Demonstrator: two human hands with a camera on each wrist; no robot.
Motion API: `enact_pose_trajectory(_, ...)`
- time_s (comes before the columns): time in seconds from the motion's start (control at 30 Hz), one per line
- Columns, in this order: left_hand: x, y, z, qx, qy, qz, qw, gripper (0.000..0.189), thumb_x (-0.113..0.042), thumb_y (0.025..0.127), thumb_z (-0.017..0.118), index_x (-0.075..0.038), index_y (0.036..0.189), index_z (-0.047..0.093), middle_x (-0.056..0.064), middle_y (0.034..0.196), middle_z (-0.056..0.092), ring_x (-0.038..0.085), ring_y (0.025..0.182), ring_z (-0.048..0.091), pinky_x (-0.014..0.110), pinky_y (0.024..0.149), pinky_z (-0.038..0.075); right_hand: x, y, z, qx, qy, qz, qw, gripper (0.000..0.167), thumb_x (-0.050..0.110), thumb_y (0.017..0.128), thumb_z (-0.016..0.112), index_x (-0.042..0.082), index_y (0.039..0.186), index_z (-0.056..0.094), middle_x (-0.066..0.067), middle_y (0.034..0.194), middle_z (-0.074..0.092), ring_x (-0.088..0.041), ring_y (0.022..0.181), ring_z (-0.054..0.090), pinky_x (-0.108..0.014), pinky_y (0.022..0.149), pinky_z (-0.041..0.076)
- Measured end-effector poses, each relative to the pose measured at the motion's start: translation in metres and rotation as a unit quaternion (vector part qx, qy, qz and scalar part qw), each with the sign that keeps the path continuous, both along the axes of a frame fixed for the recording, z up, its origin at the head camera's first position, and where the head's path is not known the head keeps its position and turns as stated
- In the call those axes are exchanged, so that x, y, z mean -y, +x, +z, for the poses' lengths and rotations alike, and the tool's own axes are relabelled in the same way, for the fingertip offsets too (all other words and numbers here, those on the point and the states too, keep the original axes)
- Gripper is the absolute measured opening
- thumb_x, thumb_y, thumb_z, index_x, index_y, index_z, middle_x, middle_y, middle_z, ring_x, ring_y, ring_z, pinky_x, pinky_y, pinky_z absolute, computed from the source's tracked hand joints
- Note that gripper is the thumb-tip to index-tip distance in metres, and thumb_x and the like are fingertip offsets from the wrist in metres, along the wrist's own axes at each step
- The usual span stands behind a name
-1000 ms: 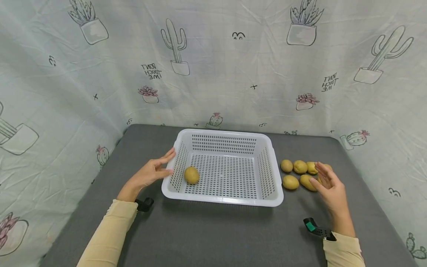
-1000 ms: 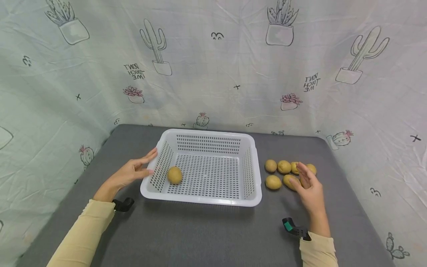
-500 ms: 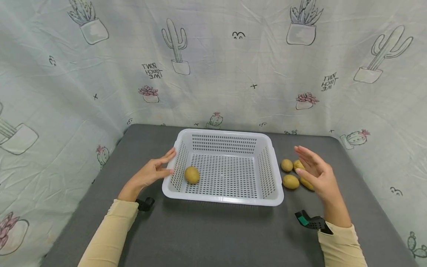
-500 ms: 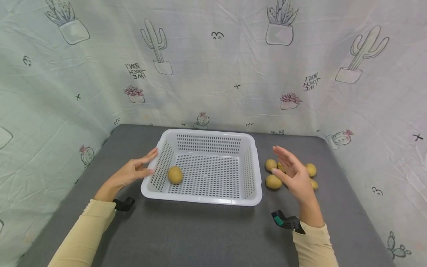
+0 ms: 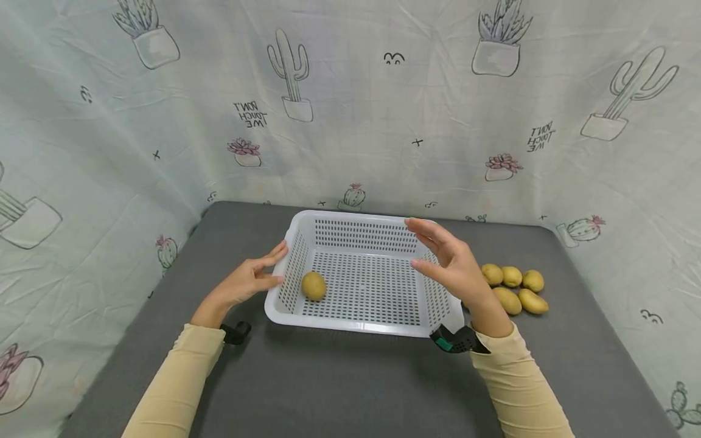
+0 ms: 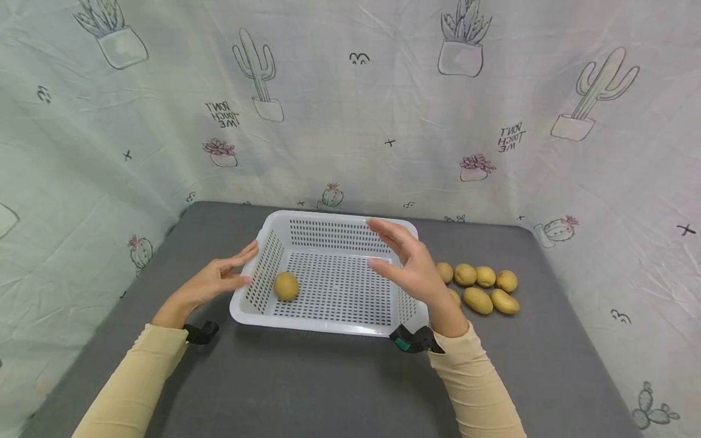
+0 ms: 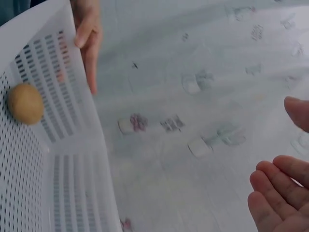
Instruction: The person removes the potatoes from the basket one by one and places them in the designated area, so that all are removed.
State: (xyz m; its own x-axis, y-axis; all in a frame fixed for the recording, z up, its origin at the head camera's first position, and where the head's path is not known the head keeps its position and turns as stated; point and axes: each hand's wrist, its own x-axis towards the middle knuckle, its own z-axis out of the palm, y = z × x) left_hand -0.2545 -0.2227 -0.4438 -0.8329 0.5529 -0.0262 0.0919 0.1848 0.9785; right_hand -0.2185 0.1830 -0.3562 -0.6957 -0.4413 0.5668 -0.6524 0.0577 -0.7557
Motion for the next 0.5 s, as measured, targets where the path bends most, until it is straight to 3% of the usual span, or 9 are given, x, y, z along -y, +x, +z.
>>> enact_pose_trajectory(0.23,-0.002,0.001,-0.002,0.0,-0.004,-0.001,1.0,0.075,-0.01,0.091,0.063,-0.006,0.15,0.018,0.001,0.16,-0.003,0.023,0.124,0.049,0.02,0.087,0.048,0.044,-0.025,0.003,0.041,0.072,-0.015,0.9964,0.061,0.004,0.088,0.066,0.004,0.143,0.039,-0.013,0.145,0.042,-0.021,0.136,0.038,-0.028,0.111,0.03)
enact_pose_trajectory(0.5,-0.001,0.0,0.0,-0.002,-0.002,0.001,1.0,0.075,-0.008,0.091,0.063,-0.006,0.15,0.018,0.001,0.16,-0.003,0.016,0.124,0.05,0.021,0.085,0.05,0.083,-0.052,-0.002,0.076,0.103,0.003,0.9919,0.061,0.008,0.088,0.067,0.004,0.143,0.04,-0.013,0.144,0.044,-0.023,0.135,0.041,-0.031,0.111,0.031)
